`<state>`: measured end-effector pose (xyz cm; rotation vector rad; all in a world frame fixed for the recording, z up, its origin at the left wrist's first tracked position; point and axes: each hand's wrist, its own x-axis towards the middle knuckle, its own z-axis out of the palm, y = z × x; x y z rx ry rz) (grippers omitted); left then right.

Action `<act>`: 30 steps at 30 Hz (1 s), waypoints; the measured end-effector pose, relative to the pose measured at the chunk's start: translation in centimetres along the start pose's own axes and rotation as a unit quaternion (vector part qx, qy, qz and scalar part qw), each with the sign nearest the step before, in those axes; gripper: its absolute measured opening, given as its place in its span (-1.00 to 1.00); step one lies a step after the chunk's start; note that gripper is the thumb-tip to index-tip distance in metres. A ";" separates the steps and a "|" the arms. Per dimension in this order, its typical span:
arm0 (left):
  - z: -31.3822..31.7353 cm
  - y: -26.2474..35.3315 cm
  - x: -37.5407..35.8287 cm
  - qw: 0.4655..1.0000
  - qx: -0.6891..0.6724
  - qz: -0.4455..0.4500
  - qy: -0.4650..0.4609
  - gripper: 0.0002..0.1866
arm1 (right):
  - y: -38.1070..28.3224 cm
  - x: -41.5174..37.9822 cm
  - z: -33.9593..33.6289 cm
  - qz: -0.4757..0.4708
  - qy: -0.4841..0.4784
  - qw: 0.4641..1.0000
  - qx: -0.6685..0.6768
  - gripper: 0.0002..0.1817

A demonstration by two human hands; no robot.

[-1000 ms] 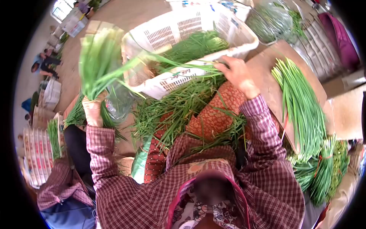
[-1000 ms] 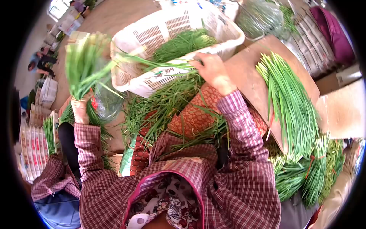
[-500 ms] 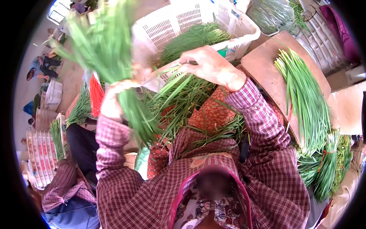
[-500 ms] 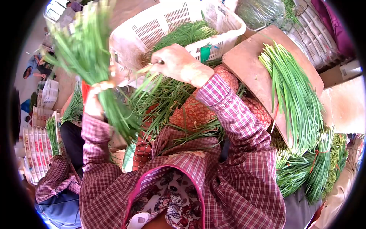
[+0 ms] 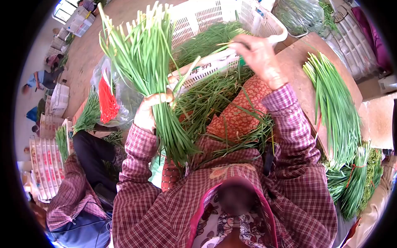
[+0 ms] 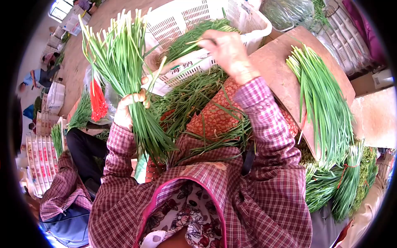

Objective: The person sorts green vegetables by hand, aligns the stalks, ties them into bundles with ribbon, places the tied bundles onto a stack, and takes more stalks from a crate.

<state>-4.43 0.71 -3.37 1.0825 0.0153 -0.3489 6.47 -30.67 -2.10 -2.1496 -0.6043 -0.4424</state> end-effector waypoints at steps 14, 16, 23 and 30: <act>0.1 -0.6 -0.4 0.999 -0.040 0.010 0.023 -0.46 | -8.0 -1.3 9.5 -0.002 -0.004 0.935 0.354 -0.73; -0.3 -0.6 -0.3 0.999 -0.025 0.035 0.012 -0.45 | -8.1 -1.5 10.0 0.122 -0.002 0.841 0.527 -0.75; -1.8 0.3 -1.5 1.000 0.000 -0.003 -0.026 -0.32 | -8.2 1.1 3.6 0.050 0.140 0.902 0.405 -0.70; -1.6 0.4 -2.1 0.995 0.082 -0.021 -0.043 -0.29 | -9.9 0.8 7.8 0.035 0.016 0.938 0.344 -0.72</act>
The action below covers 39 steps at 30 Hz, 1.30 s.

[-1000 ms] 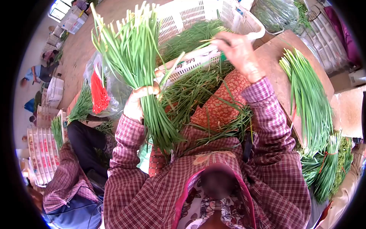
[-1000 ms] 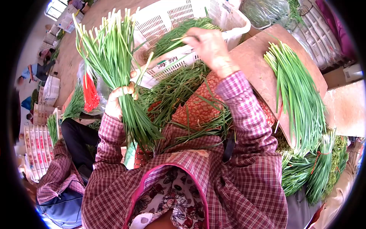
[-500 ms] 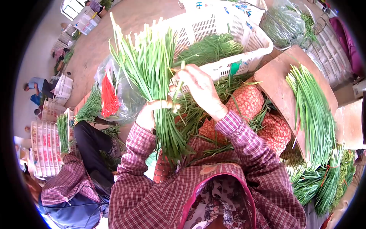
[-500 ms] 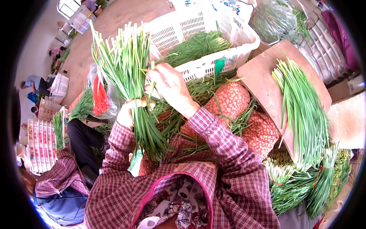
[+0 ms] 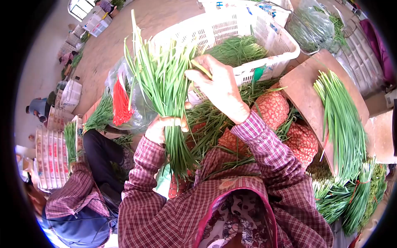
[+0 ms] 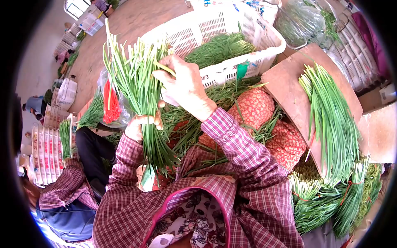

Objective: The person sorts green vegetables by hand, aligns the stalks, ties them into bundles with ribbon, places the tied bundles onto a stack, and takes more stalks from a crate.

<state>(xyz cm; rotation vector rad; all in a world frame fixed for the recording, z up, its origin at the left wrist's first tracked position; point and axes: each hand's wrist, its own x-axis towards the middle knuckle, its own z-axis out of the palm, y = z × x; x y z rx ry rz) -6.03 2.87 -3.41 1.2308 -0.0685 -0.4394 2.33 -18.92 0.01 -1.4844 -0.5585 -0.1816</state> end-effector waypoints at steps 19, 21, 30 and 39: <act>-1.2 -1.4 -2.7 0.992 0.053 -0.102 0.053 -0.40 | -1.0 1.6 -2.4 -0.190 -0.113 0.837 -0.500 -0.86; -1.5 -2.1 -2.9 0.991 0.039 -0.114 0.059 -0.37 | -0.1 1.7 -4.3 -0.066 -0.104 0.873 -0.472 -0.90; -2.2 -3.9 -3.3 0.986 0.048 -0.138 0.075 -0.29 | 0.7 2.0 -9.5 -0.041 -0.041 0.943 -0.327 -0.68; -0.5 -3.3 -3.3 0.982 0.063 -0.153 0.089 -0.47 | -0.7 2.7 -4.3 0.113 -0.092 0.989 -0.027 -0.66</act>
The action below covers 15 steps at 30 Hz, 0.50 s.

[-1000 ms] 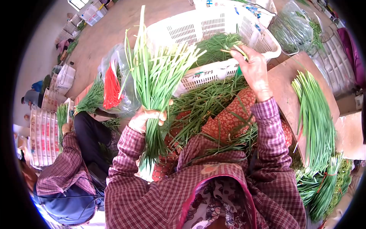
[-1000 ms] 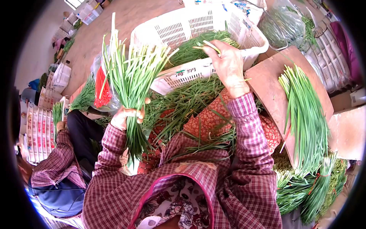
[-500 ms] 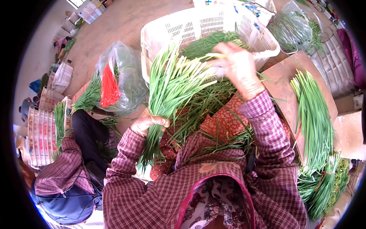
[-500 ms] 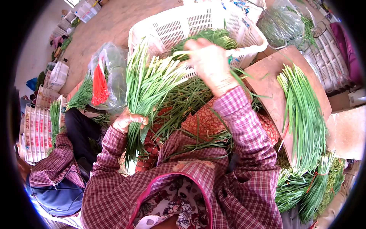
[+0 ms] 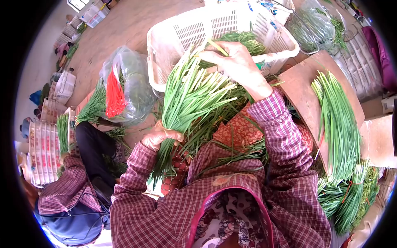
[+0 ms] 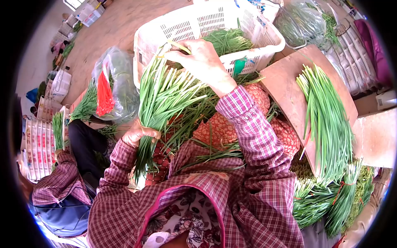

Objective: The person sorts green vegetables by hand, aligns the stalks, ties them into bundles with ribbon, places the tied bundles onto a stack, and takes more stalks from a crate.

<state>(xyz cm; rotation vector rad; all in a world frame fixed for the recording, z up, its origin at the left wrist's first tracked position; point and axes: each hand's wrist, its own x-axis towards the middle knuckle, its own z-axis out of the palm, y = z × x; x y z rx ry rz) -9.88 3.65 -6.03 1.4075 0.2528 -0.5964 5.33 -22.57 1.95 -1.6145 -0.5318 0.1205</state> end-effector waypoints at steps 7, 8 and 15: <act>-0.5 -0.5 -0.3 0.999 -0.009 0.029 0.023 -0.61 | 4.4 -0.9 -6.9 -0.151 0.183 0.862 -0.449 -0.72; -0.5 -0.5 -0.3 0.999 -0.001 0.038 0.025 -0.61 | 4.9 -1.2 -7.2 -0.131 0.182 0.854 -0.469 -0.68; -1.0 -1.2 0.1 0.999 -0.008 0.023 0.038 -0.25 | 1.5 -2.3 -3.0 0.066 0.009 0.997 0.032 -0.33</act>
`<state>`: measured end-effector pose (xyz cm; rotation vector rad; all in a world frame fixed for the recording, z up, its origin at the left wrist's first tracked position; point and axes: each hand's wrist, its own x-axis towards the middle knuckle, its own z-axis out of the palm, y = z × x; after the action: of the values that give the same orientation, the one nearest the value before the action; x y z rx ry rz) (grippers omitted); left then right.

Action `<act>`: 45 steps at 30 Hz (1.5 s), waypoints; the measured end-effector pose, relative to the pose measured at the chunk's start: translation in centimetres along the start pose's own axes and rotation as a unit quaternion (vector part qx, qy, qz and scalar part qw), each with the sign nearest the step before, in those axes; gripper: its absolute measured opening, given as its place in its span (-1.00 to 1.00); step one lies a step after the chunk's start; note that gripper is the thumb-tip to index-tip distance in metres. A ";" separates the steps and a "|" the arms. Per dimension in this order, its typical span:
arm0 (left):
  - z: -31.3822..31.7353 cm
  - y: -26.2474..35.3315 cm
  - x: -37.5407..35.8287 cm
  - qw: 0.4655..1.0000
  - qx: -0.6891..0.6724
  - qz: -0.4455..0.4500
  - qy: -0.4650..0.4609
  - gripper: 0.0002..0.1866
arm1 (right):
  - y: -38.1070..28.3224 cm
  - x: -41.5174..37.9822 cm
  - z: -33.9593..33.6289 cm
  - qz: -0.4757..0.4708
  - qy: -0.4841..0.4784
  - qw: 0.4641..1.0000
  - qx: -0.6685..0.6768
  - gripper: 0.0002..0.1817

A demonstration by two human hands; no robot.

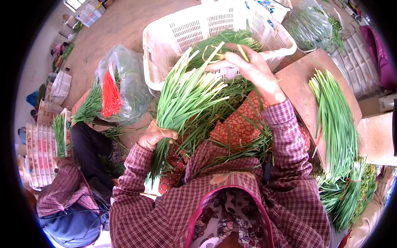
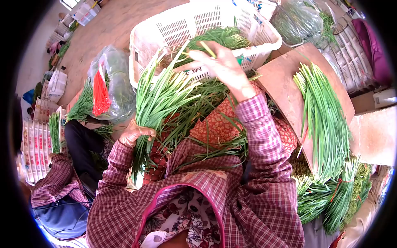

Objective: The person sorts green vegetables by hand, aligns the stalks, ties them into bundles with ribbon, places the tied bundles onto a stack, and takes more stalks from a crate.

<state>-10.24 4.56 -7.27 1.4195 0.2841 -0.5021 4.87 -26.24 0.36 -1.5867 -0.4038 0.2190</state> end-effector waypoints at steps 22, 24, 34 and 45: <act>-1.9 -0.1 1.3 0.989 0.048 0.130 0.059 -0.51 | -2.7 1.9 -16.0 -0.229 0.287 0.887 0.279 -0.70; -1.7 0.0 1.4 0.986 0.015 0.166 0.023 -0.50 | -3.7 2.6 -16.5 -0.238 0.320 0.886 0.235 -0.73; -1.9 -0.6 2.4 0.996 -0.036 0.072 -0.022 -0.50 | -5.7 2.0 -22.2 -0.279 0.373 0.853 0.235 -0.64; -3.0 2.6 -0.6 0.975 -0.115 0.144 0.124 -0.49 | -6.9 1.5 -9.9 -0.170 0.290 0.939 0.068 -0.58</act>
<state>-9.18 7.77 -5.13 1.2679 0.3194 -0.0510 9.20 -34.65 8.03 -1.3432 -0.1864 -0.4721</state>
